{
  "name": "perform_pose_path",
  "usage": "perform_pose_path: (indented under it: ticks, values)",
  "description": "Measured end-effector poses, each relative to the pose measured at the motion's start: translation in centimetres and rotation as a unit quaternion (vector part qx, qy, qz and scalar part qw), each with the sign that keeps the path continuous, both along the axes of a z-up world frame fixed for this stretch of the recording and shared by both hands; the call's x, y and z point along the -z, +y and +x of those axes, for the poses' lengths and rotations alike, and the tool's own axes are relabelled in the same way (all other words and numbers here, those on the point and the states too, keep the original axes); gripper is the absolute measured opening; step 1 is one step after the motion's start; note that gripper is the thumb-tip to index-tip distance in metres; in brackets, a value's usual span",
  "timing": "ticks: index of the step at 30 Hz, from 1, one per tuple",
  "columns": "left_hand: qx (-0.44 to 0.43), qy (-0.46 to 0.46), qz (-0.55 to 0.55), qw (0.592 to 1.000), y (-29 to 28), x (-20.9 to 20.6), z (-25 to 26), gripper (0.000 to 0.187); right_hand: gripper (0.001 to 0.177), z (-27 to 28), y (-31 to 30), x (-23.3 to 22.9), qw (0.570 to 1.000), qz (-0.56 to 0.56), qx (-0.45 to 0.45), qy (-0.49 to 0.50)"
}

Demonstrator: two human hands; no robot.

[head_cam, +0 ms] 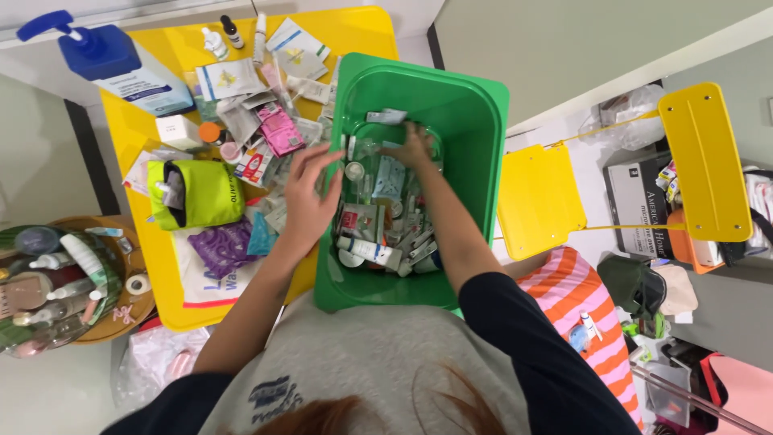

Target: The person sorts items from a green bin onto a yellow table, placing small bottles, boxes, and packets one by one. They also move a plastic bag and a yellow chair to clear space, then continue transferring items from the bin to the table.

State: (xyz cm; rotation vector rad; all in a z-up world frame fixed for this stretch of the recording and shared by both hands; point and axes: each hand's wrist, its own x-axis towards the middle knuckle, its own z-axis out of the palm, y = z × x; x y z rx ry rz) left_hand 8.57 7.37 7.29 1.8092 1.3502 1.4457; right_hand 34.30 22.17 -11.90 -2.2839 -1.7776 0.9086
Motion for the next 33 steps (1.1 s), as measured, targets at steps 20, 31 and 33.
perform_pose_path:
  ticks: [20, 31, 33]
  values:
    - [0.180, 0.504, -0.432, 0.726, 8.6, 18.3, 9.6, 0.061, 0.058, 1.5, -3.1, 4.9, 0.920, -0.234, -0.018, 0.314]
    - [0.133, 0.496, -0.453, 0.728, 9.6, 22.4, 9.6, 0.105, 0.063, 3.7, -5.5, 16.2, 0.829, -0.395, -0.072, 0.389]
    - [0.138, 0.498, -0.432, 0.739, 10.3, 26.7, 9.8, 0.092, 0.120, 2.7, -6.5, 14.6, 0.799, -0.409, -0.126, 0.423]
